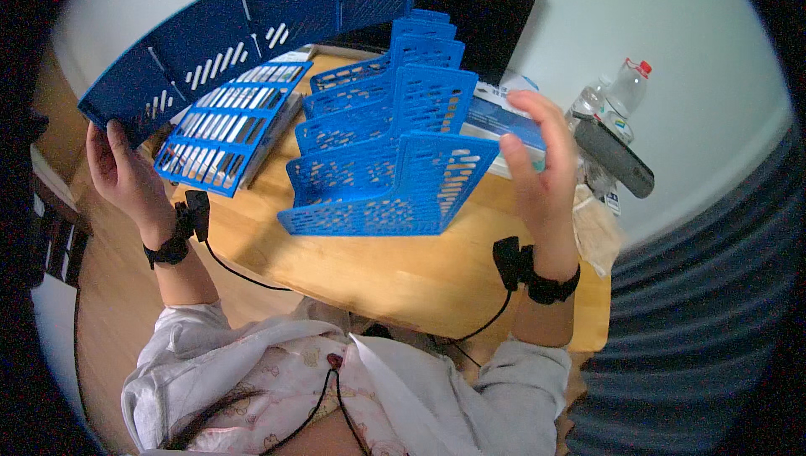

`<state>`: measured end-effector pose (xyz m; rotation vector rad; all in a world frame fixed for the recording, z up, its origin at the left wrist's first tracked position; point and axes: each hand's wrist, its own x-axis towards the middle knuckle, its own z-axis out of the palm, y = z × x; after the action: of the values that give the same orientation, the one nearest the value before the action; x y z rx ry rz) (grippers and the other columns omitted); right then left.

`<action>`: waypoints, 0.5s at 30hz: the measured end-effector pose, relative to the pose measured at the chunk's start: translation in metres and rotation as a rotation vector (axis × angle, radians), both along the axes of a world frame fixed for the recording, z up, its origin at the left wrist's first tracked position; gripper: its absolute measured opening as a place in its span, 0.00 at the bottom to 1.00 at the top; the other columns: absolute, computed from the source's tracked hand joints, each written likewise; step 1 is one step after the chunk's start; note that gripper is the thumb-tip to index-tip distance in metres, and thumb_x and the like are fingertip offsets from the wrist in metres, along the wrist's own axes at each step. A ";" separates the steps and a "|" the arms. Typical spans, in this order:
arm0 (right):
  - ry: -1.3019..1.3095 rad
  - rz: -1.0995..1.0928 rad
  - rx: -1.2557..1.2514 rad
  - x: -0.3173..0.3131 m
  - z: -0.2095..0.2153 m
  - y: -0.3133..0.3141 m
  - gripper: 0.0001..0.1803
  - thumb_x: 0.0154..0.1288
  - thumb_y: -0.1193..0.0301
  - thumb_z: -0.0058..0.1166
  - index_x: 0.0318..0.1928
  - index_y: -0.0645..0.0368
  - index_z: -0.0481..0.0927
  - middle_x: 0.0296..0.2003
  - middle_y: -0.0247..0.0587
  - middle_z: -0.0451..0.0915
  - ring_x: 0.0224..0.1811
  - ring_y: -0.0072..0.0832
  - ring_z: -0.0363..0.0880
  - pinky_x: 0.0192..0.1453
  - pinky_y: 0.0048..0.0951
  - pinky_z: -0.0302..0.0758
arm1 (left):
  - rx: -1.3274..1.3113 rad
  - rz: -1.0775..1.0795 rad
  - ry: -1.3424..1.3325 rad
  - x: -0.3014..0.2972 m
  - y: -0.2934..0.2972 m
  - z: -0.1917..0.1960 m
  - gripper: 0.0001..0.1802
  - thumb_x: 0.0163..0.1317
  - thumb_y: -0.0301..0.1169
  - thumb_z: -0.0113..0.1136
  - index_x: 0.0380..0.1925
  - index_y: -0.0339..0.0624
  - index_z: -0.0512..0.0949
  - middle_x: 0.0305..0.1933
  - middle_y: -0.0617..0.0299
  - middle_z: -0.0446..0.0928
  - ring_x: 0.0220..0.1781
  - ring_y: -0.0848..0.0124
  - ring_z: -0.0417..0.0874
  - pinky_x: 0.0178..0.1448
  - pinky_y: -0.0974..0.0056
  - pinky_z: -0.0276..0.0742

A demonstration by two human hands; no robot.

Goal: The person assembles a blue plastic basket by hand. They unfold flat panels, interlock side walls, and attach a top rim piece to form a rectangular basket on a wooden table.

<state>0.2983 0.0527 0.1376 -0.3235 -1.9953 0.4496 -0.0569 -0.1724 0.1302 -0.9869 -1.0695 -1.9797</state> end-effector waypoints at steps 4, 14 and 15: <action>0.106 -0.011 -0.114 0.003 -0.003 -0.001 0.20 0.63 0.72 0.48 0.55 0.64 0.69 0.54 0.43 0.71 0.58 0.30 0.68 0.63 0.31 0.61 | 0.063 -0.238 -0.110 -0.008 -0.008 -0.017 0.15 0.67 0.28 0.52 0.50 0.32 0.71 0.43 0.57 0.78 0.41 0.76 0.78 0.48 0.71 0.74; 0.215 0.119 -0.194 0.007 -0.005 -0.014 0.23 0.69 0.63 0.42 0.58 0.66 0.65 0.57 0.50 0.68 0.59 0.35 0.68 0.64 0.34 0.61 | -0.066 -0.703 -0.394 0.000 -0.008 -0.065 0.15 0.68 0.27 0.48 0.52 0.31 0.68 0.46 0.57 0.76 0.45 0.74 0.78 0.51 0.69 0.74; 0.196 0.136 -0.181 0.008 -0.005 -0.016 0.25 0.70 0.60 0.40 0.58 0.67 0.65 0.57 0.51 0.69 0.59 0.36 0.68 0.65 0.34 0.61 | -0.074 -0.703 -0.413 0.001 -0.008 -0.068 0.15 0.68 0.27 0.48 0.52 0.32 0.68 0.46 0.57 0.76 0.45 0.74 0.78 0.51 0.69 0.74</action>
<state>0.3062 0.0363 0.1329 -0.2467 -1.7954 0.7235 -0.0561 -0.1809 0.0617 -1.1248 -1.1068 -2.8256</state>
